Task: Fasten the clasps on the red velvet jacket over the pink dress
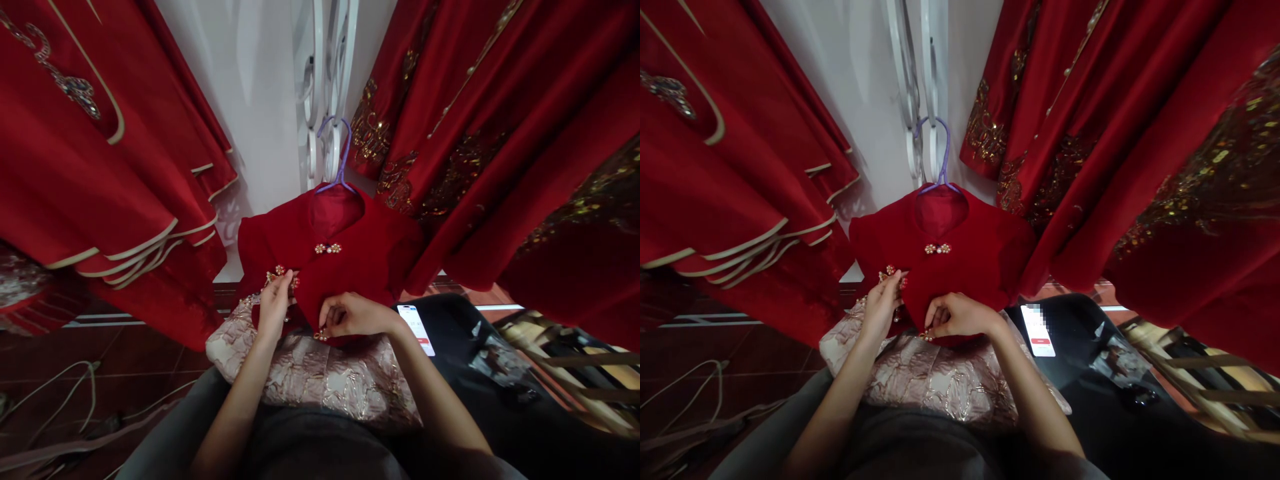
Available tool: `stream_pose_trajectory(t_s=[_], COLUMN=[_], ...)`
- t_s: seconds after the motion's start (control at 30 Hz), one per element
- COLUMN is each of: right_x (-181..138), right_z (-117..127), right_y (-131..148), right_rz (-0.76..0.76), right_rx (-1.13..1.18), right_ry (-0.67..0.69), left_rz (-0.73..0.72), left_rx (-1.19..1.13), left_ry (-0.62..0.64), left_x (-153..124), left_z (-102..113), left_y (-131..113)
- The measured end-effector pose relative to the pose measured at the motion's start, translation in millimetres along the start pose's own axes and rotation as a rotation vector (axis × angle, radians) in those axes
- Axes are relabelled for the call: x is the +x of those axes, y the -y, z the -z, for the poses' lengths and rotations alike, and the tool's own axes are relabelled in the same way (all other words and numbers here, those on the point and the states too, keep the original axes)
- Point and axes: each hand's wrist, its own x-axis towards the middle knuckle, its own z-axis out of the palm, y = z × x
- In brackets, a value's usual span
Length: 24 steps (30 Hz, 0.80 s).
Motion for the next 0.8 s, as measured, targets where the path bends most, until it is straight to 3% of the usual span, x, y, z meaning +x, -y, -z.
stream_pose_trajectory(t_s=[0.07,0.17,0.33,0.53,0.8], right_x=[-5,-12,-19,-24,-28], right_z=[4,9,15,24,29], right_y=[0,0,-1,-4,0], right_rz=[-0.019,-0.029,-0.041,-0.059,-0.091], right_rx=[-0.028,-0.091,-0.061,-0.042,-0.039], right_ry=[0.069,0.136,0.147,0.110,0.068], left_rz=[-0.082,-0.387,-0.867,-1.122,-1.443], left_rx=[0.101,0.351,0.896,1.273,1.331], left_ry=[0.099,0.197,0.153,0.088,0.161], left_x=[-2,0,14,29,37], left_z=[-6,-18,-36,-45,-46], left_y=[-10,-27,-46,-58,-64])
